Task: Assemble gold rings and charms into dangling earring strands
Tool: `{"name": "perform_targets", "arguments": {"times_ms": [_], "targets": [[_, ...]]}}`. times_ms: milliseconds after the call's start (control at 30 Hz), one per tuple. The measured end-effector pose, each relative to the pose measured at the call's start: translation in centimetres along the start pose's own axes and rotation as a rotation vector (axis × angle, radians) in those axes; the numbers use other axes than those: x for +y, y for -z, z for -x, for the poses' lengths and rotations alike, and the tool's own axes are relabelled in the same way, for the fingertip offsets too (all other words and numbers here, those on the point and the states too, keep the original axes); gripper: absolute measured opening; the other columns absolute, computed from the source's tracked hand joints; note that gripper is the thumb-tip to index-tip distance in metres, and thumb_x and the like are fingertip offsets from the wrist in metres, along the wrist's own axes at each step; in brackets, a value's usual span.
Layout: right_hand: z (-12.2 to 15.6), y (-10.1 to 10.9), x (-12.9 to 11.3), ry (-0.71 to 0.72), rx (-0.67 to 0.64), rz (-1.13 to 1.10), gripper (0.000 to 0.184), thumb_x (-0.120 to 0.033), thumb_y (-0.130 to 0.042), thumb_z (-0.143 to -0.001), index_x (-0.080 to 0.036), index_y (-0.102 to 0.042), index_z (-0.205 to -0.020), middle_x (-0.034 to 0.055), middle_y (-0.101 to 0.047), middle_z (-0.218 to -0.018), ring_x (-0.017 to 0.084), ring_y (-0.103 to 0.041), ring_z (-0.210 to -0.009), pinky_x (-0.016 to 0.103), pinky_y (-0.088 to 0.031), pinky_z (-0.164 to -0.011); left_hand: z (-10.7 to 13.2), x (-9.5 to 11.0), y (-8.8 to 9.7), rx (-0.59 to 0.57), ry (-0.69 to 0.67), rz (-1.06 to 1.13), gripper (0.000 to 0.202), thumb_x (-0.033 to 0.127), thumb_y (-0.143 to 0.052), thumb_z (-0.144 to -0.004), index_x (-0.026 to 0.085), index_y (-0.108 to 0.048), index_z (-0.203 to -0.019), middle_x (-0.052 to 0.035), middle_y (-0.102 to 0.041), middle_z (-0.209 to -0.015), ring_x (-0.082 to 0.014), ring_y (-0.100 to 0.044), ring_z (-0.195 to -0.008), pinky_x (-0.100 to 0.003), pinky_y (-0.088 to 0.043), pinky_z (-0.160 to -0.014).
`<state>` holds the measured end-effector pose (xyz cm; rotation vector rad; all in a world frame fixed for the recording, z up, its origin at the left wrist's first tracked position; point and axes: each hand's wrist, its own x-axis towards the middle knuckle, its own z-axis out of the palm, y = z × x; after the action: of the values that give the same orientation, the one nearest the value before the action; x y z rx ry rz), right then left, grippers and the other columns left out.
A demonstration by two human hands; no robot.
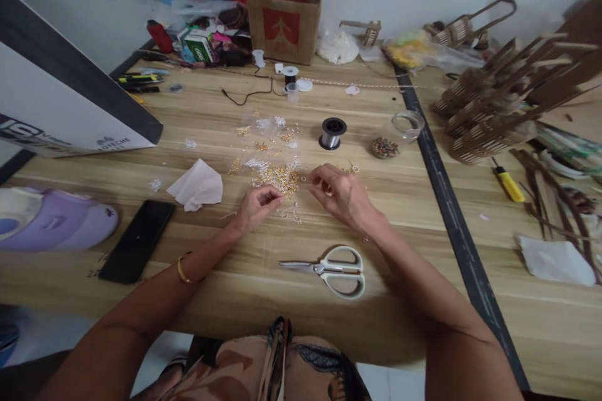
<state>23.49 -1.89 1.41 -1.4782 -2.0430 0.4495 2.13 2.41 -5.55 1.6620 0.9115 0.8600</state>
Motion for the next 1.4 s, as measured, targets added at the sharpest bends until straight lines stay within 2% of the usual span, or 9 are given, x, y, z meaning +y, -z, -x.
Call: {"name": "perform_targets", "arguments": {"times_ms": [67,200,267,367,733,833,1033,1200,1400], "targets": [[0.1,-1.7,-0.5,-0.014,-0.018,-0.139,0.018,-0.030,-0.056,-0.082,-0.016,-0.061,-0.094,0.0051,-0.063,-0.080,0.013,-0.056,-0.060,0.024,-0.043,-0.055,0.1,0.0,-0.1,-0.010,-0.014,-0.023,0.013,0.026,-0.060,-0.075,0.013,-0.062,-0.072,-0.0006,-0.060,-0.065,-0.0094,-0.053,-0.058,-0.020,-0.041,-0.056],[0.5,-4.6,-0.7,-0.095,-0.103,-0.327,0.025,-0.030,-0.060,-0.080,-0.016,-0.059,-0.101,-0.0011,-0.059,-0.062,0.010,-0.051,-0.051,0.022,-0.040,-0.051,0.2,0.2,-0.2,-0.006,-0.031,-0.044,0.013,0.025,-0.060,-0.075,0.013,-0.062,-0.071,-0.0011,-0.061,-0.067,-0.0096,-0.053,-0.059,-0.020,-0.042,-0.056],[0.6,-5.6,-0.5,-0.129,-0.126,-0.403,0.024,-0.030,-0.060,-0.080,-0.015,-0.059,-0.099,-0.0024,-0.058,-0.058,0.010,-0.050,-0.049,0.020,-0.038,-0.049,0.2,0.3,-0.2,-0.006,-0.031,-0.050,0.012,0.024,-0.061,-0.075,0.013,-0.062,-0.070,-0.0013,-0.061,-0.066,-0.0099,-0.054,-0.060,-0.020,-0.042,-0.057],[0.7,-6.5,-0.1,-0.139,-0.110,-0.500,0.018,-0.028,-0.058,-0.080,-0.013,-0.060,-0.090,-0.0003,-0.061,-0.063,0.009,-0.051,-0.053,0.020,-0.038,-0.050,0.2,0.3,-0.2,-0.009,-0.027,-0.057,0.011,0.023,-0.061,-0.074,0.013,-0.062,-0.069,-0.0013,-0.060,-0.065,-0.0099,-0.053,-0.060,-0.020,-0.042,-0.056],[0.6,-6.4,0.6,-0.092,-0.087,-0.458,0.015,-0.023,-0.052,-0.083,-0.013,-0.063,-0.082,-0.0005,-0.057,-0.063,0.009,-0.045,-0.054,0.019,-0.034,-0.050,0.2,0.3,-0.2,0.022,-0.052,-0.129,0.008,0.020,-0.059,-0.076,0.013,-0.062,-0.073,-0.0012,-0.060,-0.066,-0.0101,-0.054,-0.059,-0.020,-0.042,-0.055],[0.4,-6.5,1.2,-0.086,-0.063,-0.472,0.014,-0.023,-0.052,-0.082,-0.013,-0.063,-0.082,0.0007,-0.058,-0.067,0.010,-0.047,-0.058,0.020,-0.035,-0.053,0.2,0.1,-0.1,-0.007,-0.140,-0.287,0.006,0.018,-0.060,-0.076,0.014,-0.063,-0.075,-0.0022,-0.061,-0.070,-0.0111,-0.055,-0.062,-0.022,-0.044,-0.059],[0.1,-6.6,2.5,-0.153,-0.034,-0.571,0.014,-0.025,-0.054,-0.081,-0.013,-0.062,-0.082,0.0002,-0.055,-0.067,0.010,-0.046,-0.058,0.021,-0.035,-0.054,0.4,-0.1,-0.1,-0.043,-0.361,-0.693,0.006,0.022,-0.064,-0.076,0.016,-0.065,-0.078,-0.0046,-0.061,-0.082,-0.0184,-0.053,-0.084,-0.035,-0.043,-0.084],[0.0,-6.3,2.1,-0.158,-0.066,-0.620,0.016,-0.027,-0.054,-0.081,-0.013,-0.061,-0.082,0.0003,-0.054,-0.067,0.010,-0.045,-0.058,0.021,-0.034,-0.052,0.4,0.2,-0.5,-0.149,-0.355,-0.818,0.008,0.021,-0.058,-0.080,0.016,-0.065,-0.078,-0.0053,-0.058,-0.081,-0.0202,-0.049,-0.088,-0.035,-0.043,-0.082],[0.0,-6.2,1.9,-0.172,-0.057,-0.653,0.016,-0.028,-0.055,-0.081,-0.013,-0.060,-0.082,-0.0009,-0.052,-0.064,0.009,-0.044,-0.056,0.021,-0.034,-0.051,0.3,0.1,-0.4,-0.168,-0.371,-0.827,0.012,0.019,-0.054,-0.083,0.016,-0.062,-0.076,-0.0051,-0.058,-0.079,-0.0199,-0.048,-0.086,-0.034,-0.042,-0.079]]}}
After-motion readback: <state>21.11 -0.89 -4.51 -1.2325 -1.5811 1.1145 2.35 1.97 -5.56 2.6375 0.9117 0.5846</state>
